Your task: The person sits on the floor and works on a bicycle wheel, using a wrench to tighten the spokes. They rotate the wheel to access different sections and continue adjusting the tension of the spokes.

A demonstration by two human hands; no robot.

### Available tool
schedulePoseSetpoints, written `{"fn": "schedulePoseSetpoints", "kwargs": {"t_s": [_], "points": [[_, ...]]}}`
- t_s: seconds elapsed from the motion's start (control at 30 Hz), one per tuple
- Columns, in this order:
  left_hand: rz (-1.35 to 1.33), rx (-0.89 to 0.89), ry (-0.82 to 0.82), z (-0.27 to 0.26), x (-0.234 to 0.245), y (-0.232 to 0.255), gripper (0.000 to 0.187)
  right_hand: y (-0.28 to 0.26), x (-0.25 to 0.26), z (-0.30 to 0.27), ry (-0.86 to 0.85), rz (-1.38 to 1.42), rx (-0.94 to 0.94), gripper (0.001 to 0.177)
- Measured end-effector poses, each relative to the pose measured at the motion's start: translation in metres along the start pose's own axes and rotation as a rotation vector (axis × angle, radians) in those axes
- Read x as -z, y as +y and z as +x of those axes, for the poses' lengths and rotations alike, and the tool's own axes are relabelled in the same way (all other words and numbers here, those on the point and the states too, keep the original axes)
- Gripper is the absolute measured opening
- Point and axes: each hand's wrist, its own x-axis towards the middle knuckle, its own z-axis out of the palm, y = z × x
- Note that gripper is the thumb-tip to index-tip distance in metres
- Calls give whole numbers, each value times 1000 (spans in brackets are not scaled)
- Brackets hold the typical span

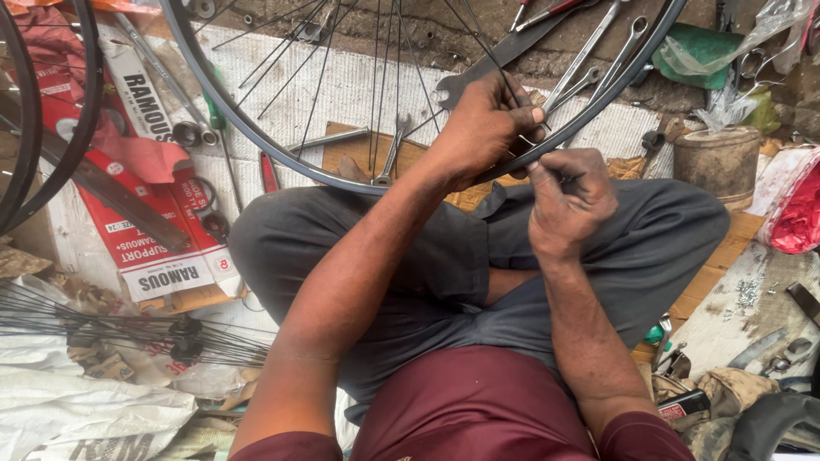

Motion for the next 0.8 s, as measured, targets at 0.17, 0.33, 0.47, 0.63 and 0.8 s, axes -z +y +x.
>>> {"fn": "schedulePoseSetpoints", "kwargs": {"t_s": [0.17, 0.33, 0.47, 0.63, 0.8], "points": [[63, -18, -3, 2, -1, -4, 21, 3, -4, 0, 45, 225, -90, 16], [45, 14, -21, -8, -3, 14, 21, 12, 3, 7, -10, 278, -48, 18], [74, 36, -21, -10, -5, 19, 20, 18, 8, 13, -64, 274, 0, 18], [121, 28, -16, -11, -5, 19, 20, 19, 5, 13, -12, 311, -16, 24], [119, 31, -6, -11, -5, 19, 21, 18, 5, 10, 40, 240, -104, 27]]}}
